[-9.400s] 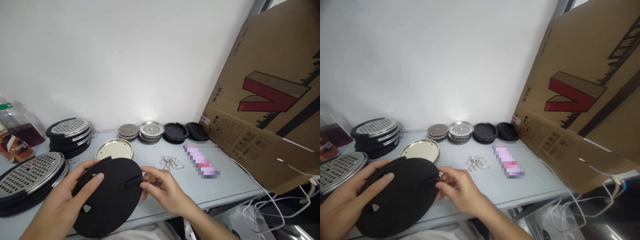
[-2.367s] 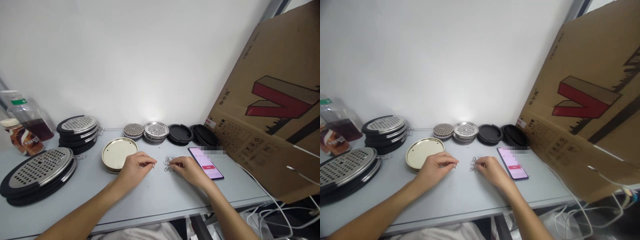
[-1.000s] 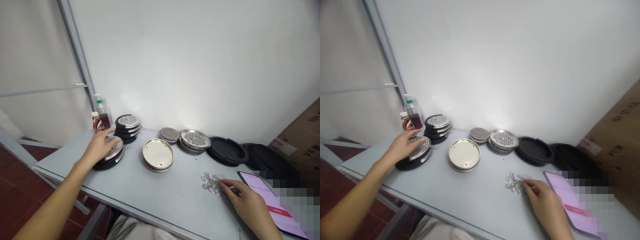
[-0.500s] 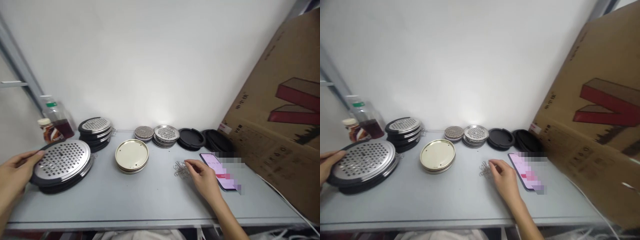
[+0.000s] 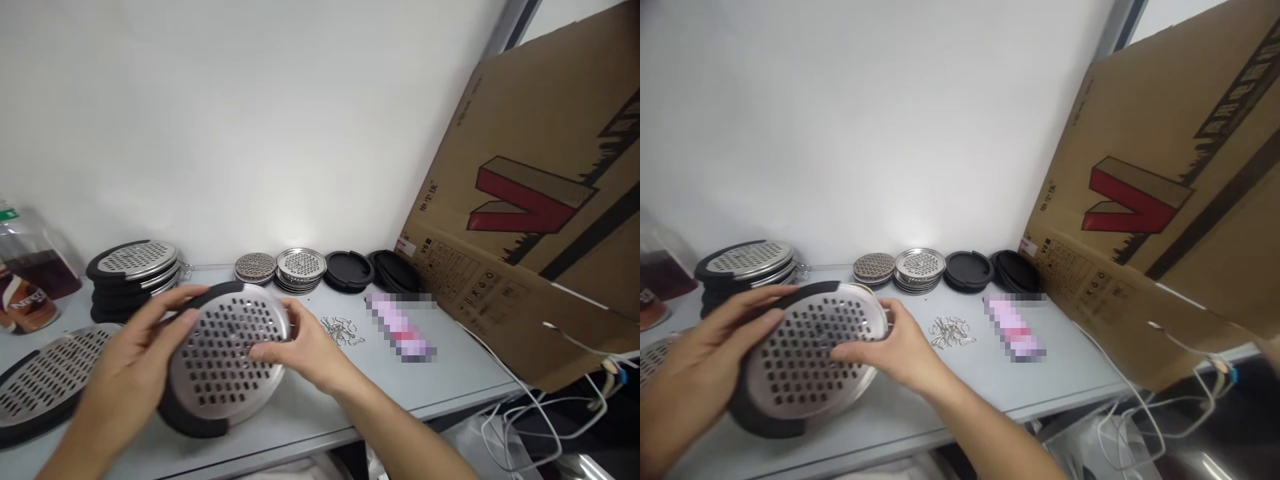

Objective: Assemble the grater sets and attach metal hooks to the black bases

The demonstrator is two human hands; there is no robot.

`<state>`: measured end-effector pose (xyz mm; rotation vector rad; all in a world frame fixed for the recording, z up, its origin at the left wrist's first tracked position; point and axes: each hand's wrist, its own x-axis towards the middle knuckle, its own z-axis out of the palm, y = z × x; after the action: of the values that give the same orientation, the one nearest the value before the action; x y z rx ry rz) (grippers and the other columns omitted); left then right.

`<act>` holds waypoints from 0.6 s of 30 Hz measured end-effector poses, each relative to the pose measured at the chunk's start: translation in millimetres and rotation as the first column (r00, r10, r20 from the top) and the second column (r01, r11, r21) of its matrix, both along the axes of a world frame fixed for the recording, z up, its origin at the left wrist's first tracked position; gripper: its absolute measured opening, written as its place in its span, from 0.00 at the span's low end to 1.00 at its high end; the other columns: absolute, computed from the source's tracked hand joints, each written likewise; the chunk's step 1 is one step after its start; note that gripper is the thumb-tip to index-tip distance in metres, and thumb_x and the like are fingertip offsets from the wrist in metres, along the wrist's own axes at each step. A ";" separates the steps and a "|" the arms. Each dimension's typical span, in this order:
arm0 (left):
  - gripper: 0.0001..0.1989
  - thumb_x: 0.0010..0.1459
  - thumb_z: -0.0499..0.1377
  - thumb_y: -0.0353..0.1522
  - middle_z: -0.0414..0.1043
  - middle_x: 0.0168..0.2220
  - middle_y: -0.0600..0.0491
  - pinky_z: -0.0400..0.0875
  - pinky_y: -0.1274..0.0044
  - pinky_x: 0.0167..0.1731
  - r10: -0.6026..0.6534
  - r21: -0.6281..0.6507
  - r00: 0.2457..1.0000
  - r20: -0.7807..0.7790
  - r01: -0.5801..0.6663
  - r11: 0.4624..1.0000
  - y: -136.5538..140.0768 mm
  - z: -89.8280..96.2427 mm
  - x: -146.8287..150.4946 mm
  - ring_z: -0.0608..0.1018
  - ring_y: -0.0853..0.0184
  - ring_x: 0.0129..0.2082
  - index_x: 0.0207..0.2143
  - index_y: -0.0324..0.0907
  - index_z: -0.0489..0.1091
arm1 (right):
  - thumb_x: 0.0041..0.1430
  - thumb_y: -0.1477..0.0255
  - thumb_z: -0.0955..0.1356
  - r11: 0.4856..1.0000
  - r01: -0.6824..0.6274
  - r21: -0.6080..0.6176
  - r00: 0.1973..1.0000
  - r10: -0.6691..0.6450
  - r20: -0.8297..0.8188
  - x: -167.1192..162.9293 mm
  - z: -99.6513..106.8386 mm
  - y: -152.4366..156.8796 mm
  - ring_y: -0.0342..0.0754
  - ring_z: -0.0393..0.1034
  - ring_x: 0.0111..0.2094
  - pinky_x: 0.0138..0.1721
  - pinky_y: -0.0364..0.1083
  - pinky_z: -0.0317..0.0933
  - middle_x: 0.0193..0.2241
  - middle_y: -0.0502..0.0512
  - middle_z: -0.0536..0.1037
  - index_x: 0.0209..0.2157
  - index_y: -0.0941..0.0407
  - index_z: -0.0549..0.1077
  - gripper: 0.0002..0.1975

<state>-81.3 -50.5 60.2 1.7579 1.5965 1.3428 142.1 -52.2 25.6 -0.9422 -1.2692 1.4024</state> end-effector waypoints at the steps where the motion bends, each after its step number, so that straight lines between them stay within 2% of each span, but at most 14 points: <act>1: 0.19 0.57 0.57 0.48 0.76 0.50 0.58 0.70 0.70 0.49 -0.053 -0.020 0.997 0.064 0.054 0.998 0.6 -2.7 14.5 0.76 0.57 0.49 0.48 0.52 0.74 | 0.38 0.69 0.81 0.999 0.011 -0.040 0.999 -0.013 -0.045 7.7 -3.6 0.4 0.54 0.74 0.45 0.48 0.53 0.68 0.44 0.56 0.79 0.48 0.55 0.71 0.34; 4: 0.16 0.60 0.56 0.45 0.73 0.53 0.57 0.62 0.70 0.57 -0.224 -0.016 0.967 0.124 0.228 0.974 -1.2 -14.8 45.8 0.71 0.58 0.55 0.47 0.52 0.74 | 0.39 0.70 0.81 0.990 0.000 -0.142 0.992 -0.018 -0.128 36.3 -13.3 -2.8 0.54 0.76 0.42 0.46 0.52 0.68 0.43 0.59 0.80 0.43 0.58 0.74 0.27; 7: 0.14 0.62 0.55 0.44 0.74 0.49 0.54 0.65 0.72 0.51 -0.309 -0.083 0.935 0.171 0.327 0.942 -6.3 -31.6 60.6 0.73 0.60 0.50 0.45 0.50 0.74 | 0.42 0.71 0.80 0.979 -0.043 -0.197 0.988 0.013 -0.153 61.5 -18.7 -9.8 0.52 0.77 0.39 0.43 0.50 0.69 0.40 0.61 0.81 0.42 0.60 0.76 0.24; 9: 0.14 0.62 0.55 0.44 0.74 0.40 0.54 0.68 0.74 0.42 -0.320 -0.150 0.917 0.239 0.360 0.921 -9.5 -42.0 65.3 0.75 0.63 0.40 0.43 0.48 0.72 | 0.45 0.71 0.79 0.971 -0.082 -0.225 0.986 0.047 -0.160 72.3 -21.1 -13.9 0.51 0.77 0.36 0.41 0.49 0.69 0.38 0.61 0.82 0.41 0.61 0.77 0.21; 12: 0.13 0.62 0.55 0.45 0.68 0.27 0.57 0.67 0.77 0.32 -0.327 -0.196 0.878 0.349 0.410 0.891 -13.0 -52.9 67.7 0.72 0.66 0.29 0.40 0.46 0.70 | 0.50 0.70 0.77 0.959 -0.131 -0.253 0.983 0.092 -0.159 84.0 -25.3 -16.3 0.51 0.78 0.35 0.40 0.48 0.70 0.36 0.62 0.82 0.41 0.62 0.77 0.17; 15: 0.14 0.61 0.57 0.46 0.66 0.26 0.58 0.69 0.78 0.33 -0.316 -0.196 0.838 0.445 0.436 0.879 -17.5 -63.1 64.4 0.71 0.68 0.28 0.39 0.46 0.68 | 0.52 0.71 0.76 0.963 -0.091 -0.255 0.990 0.061 -0.126 102.5 -29.3 -14.2 0.51 0.78 0.34 0.38 0.48 0.71 0.36 0.62 0.82 0.42 0.62 0.78 0.16; 18: 0.15 0.59 0.59 0.46 0.67 0.29 0.57 0.71 0.77 0.37 -0.238 -0.209 0.837 0.492 0.379 0.902 -25.0 -78.8 56.7 0.72 0.68 0.30 0.40 0.46 0.69 | 0.50 0.72 0.77 0.968 0.086 -0.234 0.990 -0.109 -0.088 131.1 -27.0 -8.2 0.51 0.79 0.32 0.35 0.47 0.72 0.35 0.61 0.83 0.41 0.61 0.78 0.16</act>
<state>-24.6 -75.5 -18.6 1.3209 1.1208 1.1695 273.2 -60.4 -1.4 -1.0609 -0.9867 1.5214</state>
